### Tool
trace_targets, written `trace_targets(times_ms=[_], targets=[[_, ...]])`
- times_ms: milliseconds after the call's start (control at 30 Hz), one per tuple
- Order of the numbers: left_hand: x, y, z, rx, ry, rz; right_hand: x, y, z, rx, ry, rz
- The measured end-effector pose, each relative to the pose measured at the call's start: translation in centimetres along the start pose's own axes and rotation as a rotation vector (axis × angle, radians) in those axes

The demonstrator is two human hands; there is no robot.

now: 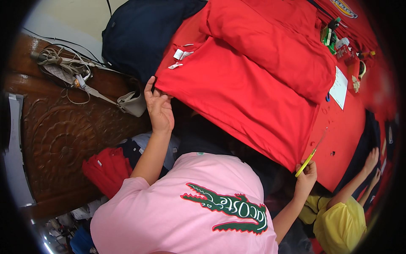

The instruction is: The person uses scissors to cut small white tags from a stack of red t-shirts, handling each shirt one at a time before moving it to a separate stack.

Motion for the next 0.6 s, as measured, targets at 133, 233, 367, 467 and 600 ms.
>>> trace_targets(times_ms=[133, 233, 367, 467, 600], targets=[[1.9, -0.9, 0.8, 0.033, 0.126, -0.005, 0.0, 0.3, 0.6, 0.023, -0.02, -0.042], [3.2, -1.9, 0.9, 0.097, 0.171, -0.079, -0.2, 0.3, 0.7, 0.035, -0.015, -0.105], [4.0, -2.0, 0.9, 0.11, 0.19, -0.141, -0.2, -0.2, 0.6, 0.025, -0.013, -0.115], [3.9, -1.8, 0.9, 0.122, 0.158, -0.177, 0.1, -0.4, 0.4, -0.012, -0.016, -0.084], [3.9, -1.2, 2.3, 0.252, 0.248, 0.006, -0.2, -3.0, 0.4, -0.136, -0.084, -0.001]])
Point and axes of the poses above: each hand's wrist, its own z-axis towards the middle knuckle, its own x-axis out of the back of the hand, y = z × x, the point moved 6 cm from there along z, towards the middle knuckle, and after that the axes turned 3 degrees about y, right-handed, at the moved point
